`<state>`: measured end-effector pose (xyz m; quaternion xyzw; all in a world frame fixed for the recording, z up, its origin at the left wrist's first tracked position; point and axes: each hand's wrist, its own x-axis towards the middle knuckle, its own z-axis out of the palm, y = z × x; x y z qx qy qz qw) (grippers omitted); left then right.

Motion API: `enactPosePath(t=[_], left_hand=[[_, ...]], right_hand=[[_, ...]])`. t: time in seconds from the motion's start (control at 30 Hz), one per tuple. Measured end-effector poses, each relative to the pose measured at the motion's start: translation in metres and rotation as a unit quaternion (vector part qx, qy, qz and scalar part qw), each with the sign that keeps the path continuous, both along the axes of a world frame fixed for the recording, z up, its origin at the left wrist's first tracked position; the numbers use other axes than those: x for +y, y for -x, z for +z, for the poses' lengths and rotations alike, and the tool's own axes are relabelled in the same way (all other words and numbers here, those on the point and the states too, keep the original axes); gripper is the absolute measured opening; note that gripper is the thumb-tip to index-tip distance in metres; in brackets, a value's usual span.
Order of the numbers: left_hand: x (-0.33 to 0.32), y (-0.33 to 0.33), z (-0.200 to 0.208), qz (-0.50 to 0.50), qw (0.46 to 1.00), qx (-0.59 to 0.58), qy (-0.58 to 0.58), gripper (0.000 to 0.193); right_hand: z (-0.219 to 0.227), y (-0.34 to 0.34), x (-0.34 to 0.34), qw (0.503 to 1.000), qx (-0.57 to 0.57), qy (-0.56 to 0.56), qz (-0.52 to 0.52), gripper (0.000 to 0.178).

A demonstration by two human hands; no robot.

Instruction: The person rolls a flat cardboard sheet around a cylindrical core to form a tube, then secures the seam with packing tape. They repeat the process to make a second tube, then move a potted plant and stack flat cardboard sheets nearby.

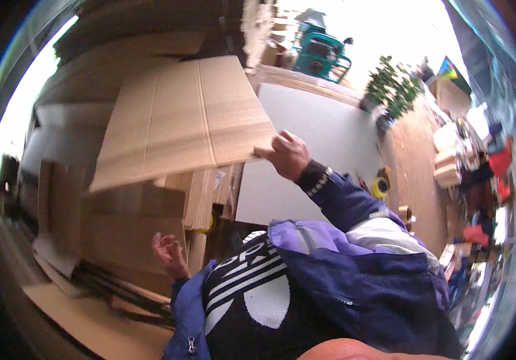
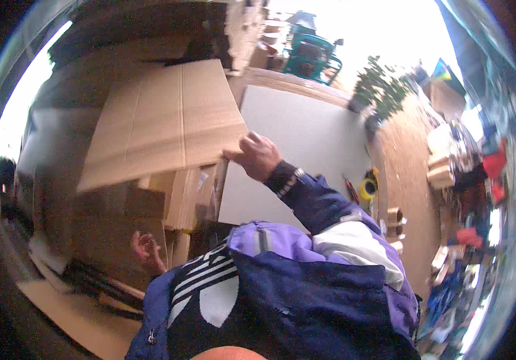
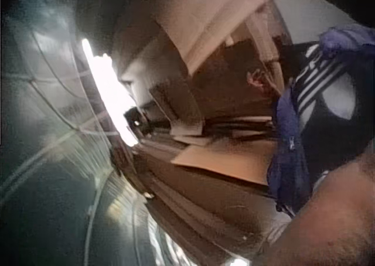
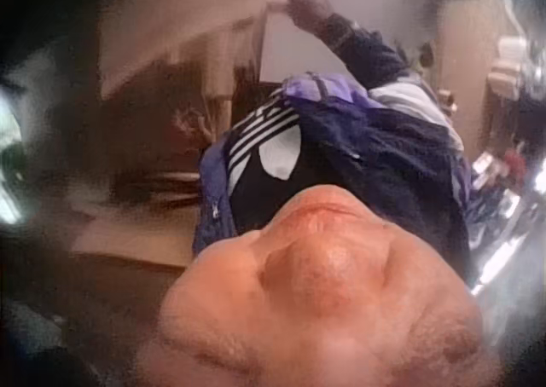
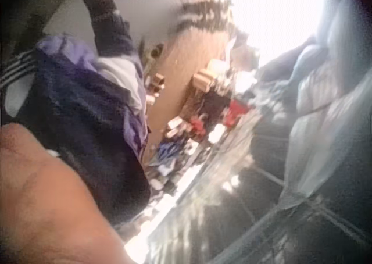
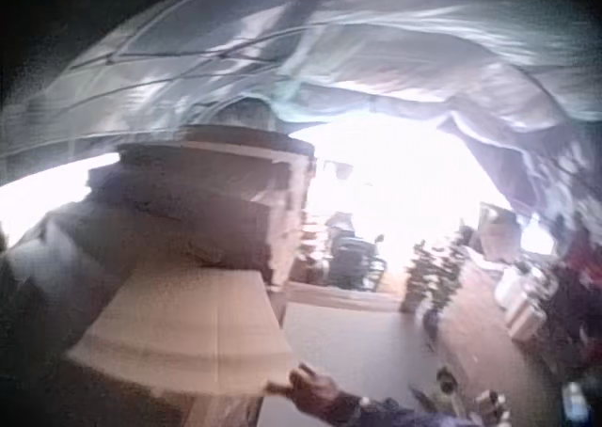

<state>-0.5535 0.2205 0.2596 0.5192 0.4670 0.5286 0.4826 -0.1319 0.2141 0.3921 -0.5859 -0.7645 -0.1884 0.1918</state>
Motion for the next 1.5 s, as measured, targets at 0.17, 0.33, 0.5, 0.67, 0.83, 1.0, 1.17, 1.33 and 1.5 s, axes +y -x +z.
enactPosePath(t=[0.17,0.33,0.5,0.67,0.83,1.0,1.17,1.33,1.5], left_hand=[[0.019,-0.122,0.002,-0.304,0.925,-0.189,0.125,0.084],[0.003,-0.266,-0.023,-0.441,0.801,-0.338,0.224,0.079],[-0.029,-0.383,-0.074,-0.24,0.862,-0.166,0.415,0.055],[-0.072,-0.455,-0.145,-0.065,0.863,-0.109,0.489,0.027],[-0.091,-0.461,-0.19,-0.082,0.839,-0.08,0.532,0.025],[-0.077,-0.439,-0.217,0.018,0.826,-0.02,0.563,0.036],[-0.041,-0.444,-0.217,0.137,0.863,0.475,0.101,0.057],[-0.021,-0.514,-0.206,-0.162,0.88,0.433,-0.108,0.062],[0.0,-0.613,-0.228,-0.288,0.818,0.455,-0.203,0.068]], right_hand=[[0.016,-0.046,-0.137,0.993,-0.035,-0.075,-0.081,0.032],[-0.015,-0.113,-0.234,0.992,-0.004,-0.039,-0.124,0.037],[-0.105,-0.189,-0.278,0.991,0.06,0.041,-0.114,0.029],[-0.204,-0.246,-0.308,0.969,0.172,0.151,-0.095,0.036],[-0.274,-0.279,-0.334,0.915,0.244,0.307,-0.094,0.037],[-0.31,-0.276,-0.331,0.89,0.267,0.365,-0.06,0.034],[-0.316,-0.274,-0.315,0.799,0.311,0.514,-0.039,0.036],[-0.294,-0.317,-0.285,0.718,0.47,0.51,-0.062,0.035],[-0.281,-0.442,-0.234,0.746,0.559,0.281,-0.227,0.035]])
